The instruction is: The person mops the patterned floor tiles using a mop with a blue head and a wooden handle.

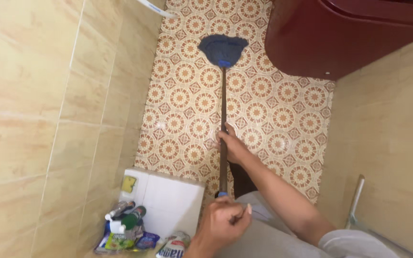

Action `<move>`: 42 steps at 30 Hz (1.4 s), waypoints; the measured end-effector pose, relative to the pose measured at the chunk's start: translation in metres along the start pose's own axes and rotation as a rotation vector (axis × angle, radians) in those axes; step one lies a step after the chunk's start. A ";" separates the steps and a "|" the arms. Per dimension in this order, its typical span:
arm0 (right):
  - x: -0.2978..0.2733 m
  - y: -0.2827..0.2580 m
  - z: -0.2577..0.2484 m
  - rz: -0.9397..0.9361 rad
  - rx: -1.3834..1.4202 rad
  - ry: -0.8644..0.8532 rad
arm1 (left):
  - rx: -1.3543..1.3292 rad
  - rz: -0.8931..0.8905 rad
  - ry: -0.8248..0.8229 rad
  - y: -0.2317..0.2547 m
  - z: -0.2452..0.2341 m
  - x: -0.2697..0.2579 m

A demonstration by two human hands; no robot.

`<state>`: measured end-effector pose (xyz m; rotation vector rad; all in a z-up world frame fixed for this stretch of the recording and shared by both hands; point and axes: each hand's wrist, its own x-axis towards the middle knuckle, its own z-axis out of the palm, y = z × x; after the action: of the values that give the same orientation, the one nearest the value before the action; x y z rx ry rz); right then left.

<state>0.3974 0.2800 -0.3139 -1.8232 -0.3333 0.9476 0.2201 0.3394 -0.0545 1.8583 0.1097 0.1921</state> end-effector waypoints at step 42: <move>0.216 -0.086 -0.198 0.358 0.674 0.181 | 0.076 -0.002 -0.023 -0.077 0.069 0.275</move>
<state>0.6999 0.3196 -0.3012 -1.3381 0.4019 0.9728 0.5044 0.3447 -0.1269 1.9356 0.1045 0.1673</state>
